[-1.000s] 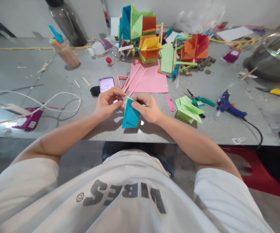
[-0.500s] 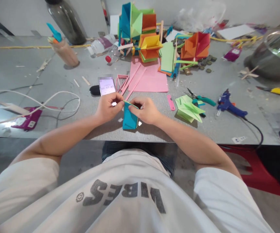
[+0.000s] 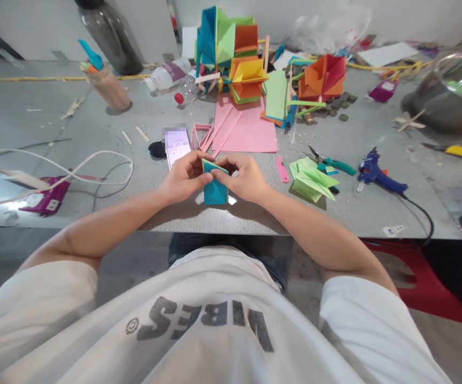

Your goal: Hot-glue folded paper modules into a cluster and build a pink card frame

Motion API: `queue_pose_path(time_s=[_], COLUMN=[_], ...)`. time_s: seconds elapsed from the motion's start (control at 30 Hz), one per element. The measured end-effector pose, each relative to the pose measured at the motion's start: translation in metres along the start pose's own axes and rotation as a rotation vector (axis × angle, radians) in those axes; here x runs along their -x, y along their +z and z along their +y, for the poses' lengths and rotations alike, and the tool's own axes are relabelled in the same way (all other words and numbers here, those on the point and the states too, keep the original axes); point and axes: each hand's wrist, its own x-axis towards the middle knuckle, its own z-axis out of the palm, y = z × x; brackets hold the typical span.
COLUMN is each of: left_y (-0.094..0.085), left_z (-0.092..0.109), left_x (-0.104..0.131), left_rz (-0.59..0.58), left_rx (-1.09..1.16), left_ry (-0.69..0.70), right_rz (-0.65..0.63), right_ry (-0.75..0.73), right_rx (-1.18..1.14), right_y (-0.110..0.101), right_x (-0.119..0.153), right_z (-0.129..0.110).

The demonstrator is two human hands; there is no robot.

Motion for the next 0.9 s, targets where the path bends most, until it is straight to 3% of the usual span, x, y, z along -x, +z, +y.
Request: queue_pose_path(time_s=[0.13,0.3,0.43,0.6,0.77,0.9], left_y=[0.003,-0.004,-0.013,-0.016,-0.015,-0.018], left_z=[-0.003,-0.006,-0.001,0.003,-0.004,-0.007], left_x=[0.002,0.001,-0.001,0.0,-0.001,-0.004], left_rz=[0.085,0.234,0.194,0.106,0.184,0.214], left_rx=[-0.053,-0.143,-0.322,-0.583,-0.455,-0.401], left_ry=[0.023,0.103,0.21,0.368,0.464,0.438], right_rz=[0.098,0.046,0.09,0.017,0.098,0.164], right_ry=[-0.031,0.014,-0.067,-0.3,-0.386,-0.439], right_rx=[-0.075,-0.112,0.03,0.263,0.293,0.322], right_y=[0.002,0.007,0.0,-0.008,-0.008,-0.012], right_x=[-0.001,-0.002,-0.002,-0.002,-0.001,-0.002], right_z=[0.007,0.013,0.011,0.009,0.013,0.016])
